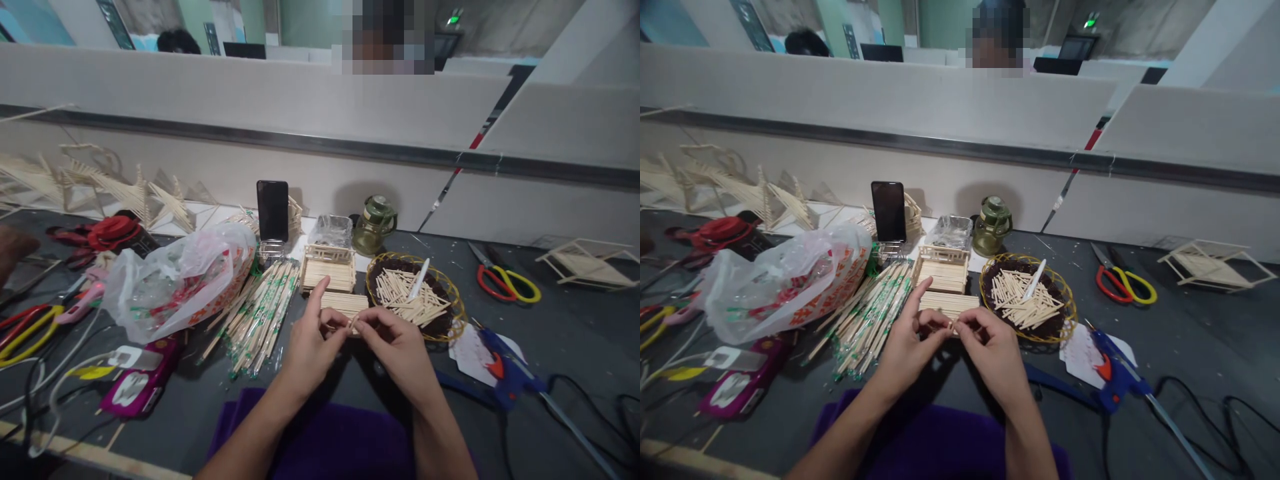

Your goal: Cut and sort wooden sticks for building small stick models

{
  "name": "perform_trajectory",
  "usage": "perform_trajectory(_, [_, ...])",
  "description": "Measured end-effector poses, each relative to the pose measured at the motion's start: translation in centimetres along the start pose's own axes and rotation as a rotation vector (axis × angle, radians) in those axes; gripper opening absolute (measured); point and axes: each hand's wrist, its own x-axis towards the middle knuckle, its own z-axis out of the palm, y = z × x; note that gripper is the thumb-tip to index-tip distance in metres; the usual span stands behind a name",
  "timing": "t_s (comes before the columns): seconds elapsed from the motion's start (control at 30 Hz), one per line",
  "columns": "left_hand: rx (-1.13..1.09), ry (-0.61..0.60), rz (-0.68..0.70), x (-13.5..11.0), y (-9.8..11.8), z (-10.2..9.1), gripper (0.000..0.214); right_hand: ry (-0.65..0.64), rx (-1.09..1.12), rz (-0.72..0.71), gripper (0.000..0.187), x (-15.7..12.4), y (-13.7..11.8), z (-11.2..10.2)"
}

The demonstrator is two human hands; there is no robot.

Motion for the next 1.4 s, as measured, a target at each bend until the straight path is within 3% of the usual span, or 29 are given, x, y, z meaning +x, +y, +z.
perform_trajectory(0.17, [0.001, 0.046, 0.002, 0.6, -0.6, -0.6, 0.080, 0.254, 0.150, 0.110, 0.027, 0.3, 0.6, -0.7])
perform_trajectory(0.3, [-0.005, 0.073, -0.002, 0.9, -1.0, -0.9, 0.077, 0.310, 0.049, 0.054, 0.024, 0.4, 1.2, -0.5])
perform_trajectory(0.53, [-0.388, 0.148, -0.129, 1.9, -0.6, -1.5, 0.079, 0.208, -0.626, -0.392, 0.017, 0.8, 1.5, 1.1])
perform_trajectory(0.67, [-0.490, 0.159, -0.173, 2.3, -0.3, -1.8, 0.076, 0.107, -0.829, -0.451, 0.016, 1.1, 1.6, 2.2])
perform_trajectory(0.83, [-0.515, 0.158, -0.184, 2.2, -0.2, -1.7, 0.073, 0.080, -0.900, -0.462, 0.014, 1.4, 2.0, 2.7])
perform_trajectory(1.03, [-0.506, 0.158, -0.177, 2.2, -0.3, -1.8, 0.071, 0.158, -0.786, -0.456, 0.017, 0.7, 1.1, 2.5])
perform_trajectory(1.17, [-0.486, 0.169, -0.190, 2.3, -0.3, -1.8, 0.072, 0.200, -0.821, -0.332, 0.022, -1.0, -0.6, 0.1])
perform_trajectory(1.27, [-0.475, 0.170, -0.193, 2.2, -0.1, -1.7, 0.073, 0.244, -0.976, -0.110, 0.020, -1.4, -1.0, -3.7])
perform_trajectory(1.4, [-0.480, 0.151, -0.181, 2.1, -0.1, -1.6, 0.074, 0.333, -1.066, 0.069, 0.015, 0.9, -0.1, -9.0])
